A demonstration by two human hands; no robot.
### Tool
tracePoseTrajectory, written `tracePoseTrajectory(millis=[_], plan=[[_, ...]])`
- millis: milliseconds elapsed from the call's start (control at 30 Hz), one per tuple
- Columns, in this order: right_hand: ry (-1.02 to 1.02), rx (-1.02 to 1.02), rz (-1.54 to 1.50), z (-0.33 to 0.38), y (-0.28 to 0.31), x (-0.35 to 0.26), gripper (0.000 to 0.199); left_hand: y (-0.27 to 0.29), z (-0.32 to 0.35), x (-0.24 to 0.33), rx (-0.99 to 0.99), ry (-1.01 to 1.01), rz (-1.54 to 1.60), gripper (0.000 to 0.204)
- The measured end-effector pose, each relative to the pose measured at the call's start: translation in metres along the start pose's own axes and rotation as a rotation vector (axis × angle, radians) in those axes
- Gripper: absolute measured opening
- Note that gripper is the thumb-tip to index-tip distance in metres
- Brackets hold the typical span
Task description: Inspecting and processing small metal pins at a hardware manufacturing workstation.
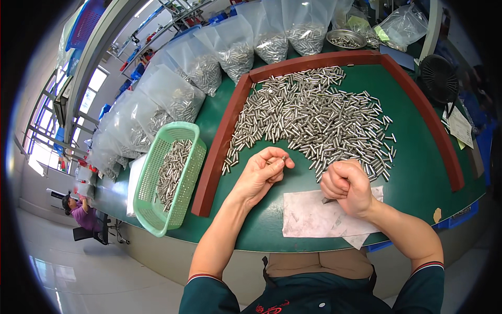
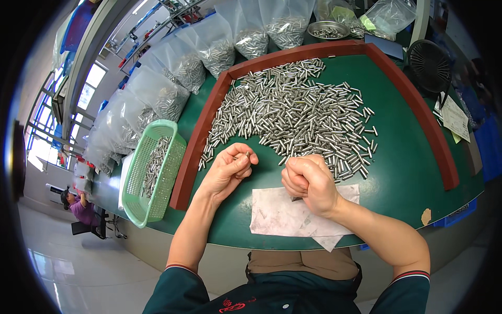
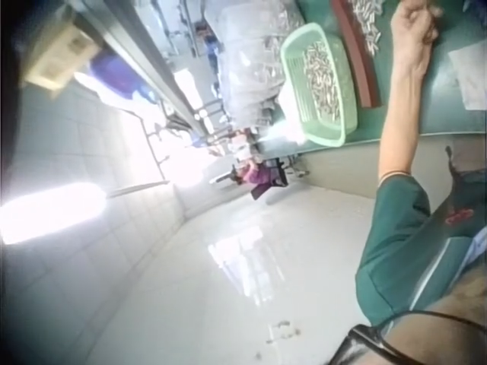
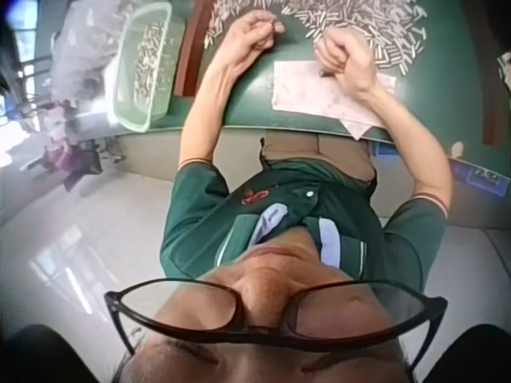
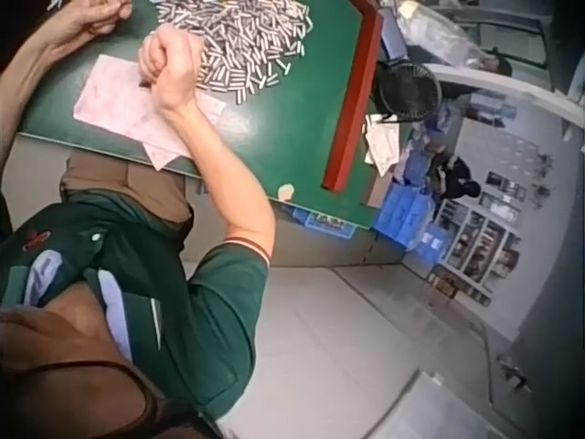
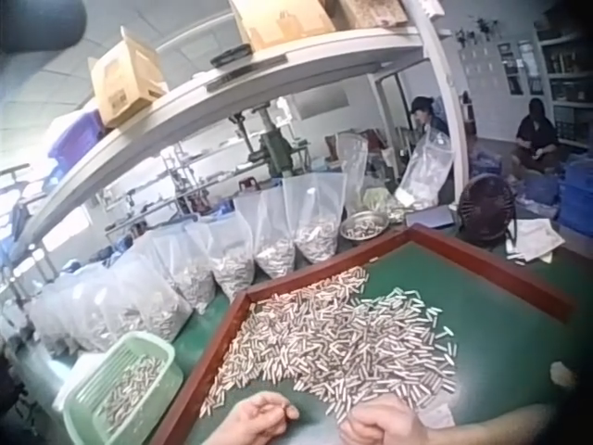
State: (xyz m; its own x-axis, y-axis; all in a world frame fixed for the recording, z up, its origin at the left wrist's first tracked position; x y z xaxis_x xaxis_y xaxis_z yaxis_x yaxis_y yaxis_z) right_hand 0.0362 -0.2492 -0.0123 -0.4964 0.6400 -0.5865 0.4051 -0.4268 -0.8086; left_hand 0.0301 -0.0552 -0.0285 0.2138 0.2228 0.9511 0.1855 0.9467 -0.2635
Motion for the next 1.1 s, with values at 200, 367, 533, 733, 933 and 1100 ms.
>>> tracePoseTrajectory(millis=[200,367,533,733,933,1100], plan=[[0.004,-0.002,-0.004,0.002,0.002,0.002,0.04,-0.004,0.003,-0.002,-0.017,0.0,0.015,0.007],[0.053,0.006,-0.043,0.006,0.0,-0.004,0.04,-0.025,0.009,-0.003,-0.004,-0.035,-0.426,0.007],[0.285,-0.006,-0.054,0.0,0.001,-0.028,0.038,-0.063,0.021,-0.007,-0.122,-0.209,-1.156,0.009],[0.162,0.001,0.037,0.006,-0.003,-0.017,0.039,-0.066,0.02,-0.018,-0.052,-0.426,-1.445,0.013],[0.193,0.026,0.098,0.01,0.001,-0.001,0.04,-0.066,0.023,-0.011,-0.051,-0.359,-1.417,0.014],[0.222,0.052,0.085,0.011,0.002,0.0,0.04,-0.068,0.024,-0.014,-0.015,-0.34,-1.374,0.013]])
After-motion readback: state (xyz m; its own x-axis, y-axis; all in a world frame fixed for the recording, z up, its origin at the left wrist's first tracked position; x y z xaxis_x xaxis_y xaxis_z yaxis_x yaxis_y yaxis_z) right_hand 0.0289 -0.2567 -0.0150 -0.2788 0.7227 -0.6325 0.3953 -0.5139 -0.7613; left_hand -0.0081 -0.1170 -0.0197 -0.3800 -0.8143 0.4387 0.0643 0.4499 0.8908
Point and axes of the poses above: each hand's wrist, its own z-axis away from the middle knuckle, its own y-axis out of the back of the hand, x = y × z, the point moved 2 cm from there along -z, towards the middle knuckle, and after that the axes turned 12 degrees about -z, right-handed, at the moved point
